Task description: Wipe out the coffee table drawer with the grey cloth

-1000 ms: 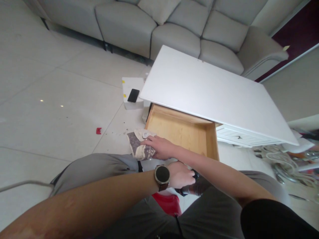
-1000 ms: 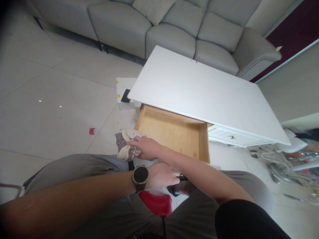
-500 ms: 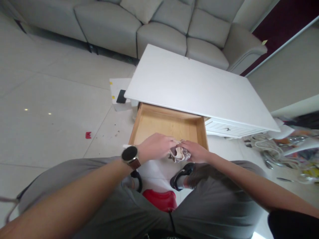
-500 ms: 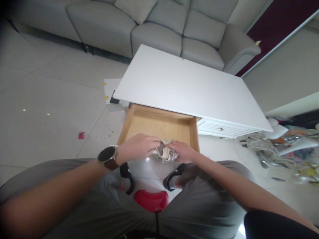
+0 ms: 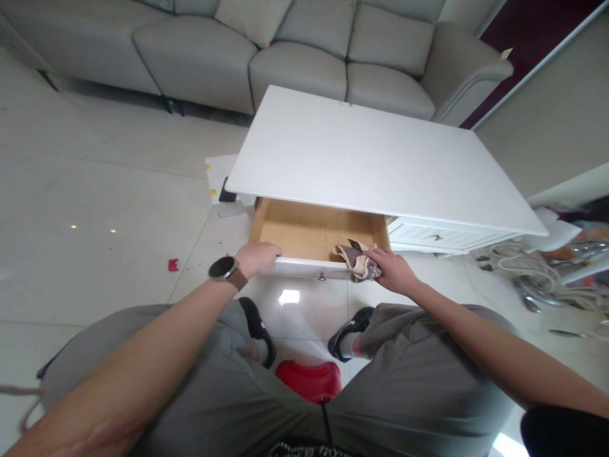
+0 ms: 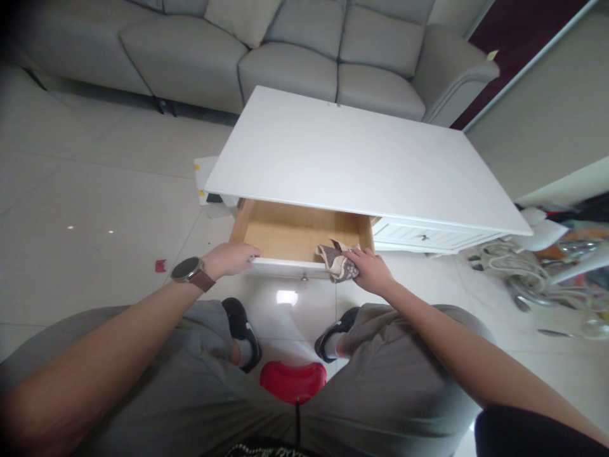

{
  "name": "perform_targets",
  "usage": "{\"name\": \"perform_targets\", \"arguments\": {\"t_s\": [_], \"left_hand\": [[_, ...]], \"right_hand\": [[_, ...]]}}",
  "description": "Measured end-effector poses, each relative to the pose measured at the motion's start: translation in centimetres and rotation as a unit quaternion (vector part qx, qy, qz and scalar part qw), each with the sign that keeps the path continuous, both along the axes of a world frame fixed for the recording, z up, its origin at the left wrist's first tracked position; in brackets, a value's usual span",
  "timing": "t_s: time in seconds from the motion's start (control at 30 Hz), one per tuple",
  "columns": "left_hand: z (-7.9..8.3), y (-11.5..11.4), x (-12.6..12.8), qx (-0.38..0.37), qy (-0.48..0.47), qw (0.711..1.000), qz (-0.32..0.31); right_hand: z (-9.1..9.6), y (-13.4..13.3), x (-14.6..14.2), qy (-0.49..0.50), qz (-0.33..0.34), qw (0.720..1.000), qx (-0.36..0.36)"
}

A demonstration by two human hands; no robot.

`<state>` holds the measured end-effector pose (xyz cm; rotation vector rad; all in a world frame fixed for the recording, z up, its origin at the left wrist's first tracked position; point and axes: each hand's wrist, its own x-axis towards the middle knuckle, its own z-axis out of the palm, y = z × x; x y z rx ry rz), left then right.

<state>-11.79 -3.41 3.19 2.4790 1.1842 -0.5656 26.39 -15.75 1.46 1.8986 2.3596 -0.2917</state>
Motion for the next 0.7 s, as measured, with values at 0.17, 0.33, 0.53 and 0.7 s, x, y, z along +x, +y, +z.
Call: {"name": "perform_targets", "arguments": {"t_s": [0.17, 0.33, 0.53, 0.7], "left_hand": [[-1.2, 1.0, -0.6, 0.063, -0.009, 0.996, 0.062], [-2.8, 1.1, -0.6, 0.088, -0.042, 0.992, 0.084], [-3.1, 2.0, -0.1, 0.056, -0.039, 0.992, 0.109], [-2.7, 1.6, 0.7, 0.046, -0.050, 0.994, 0.088]], "right_hand": [[0.0, 0.9, 2.6, -0.049, -0.088, 0.994, 0.031], [-0.9, 1.2, 5.5, -0.025, -0.157, 0.986, 0.049], [-2.4, 1.0, 9.1, 0.119, -0.228, 0.960, 0.108], [-3.6, 0.3, 11.1, 0.319, -0.474, 0.807, 0.151]]}}
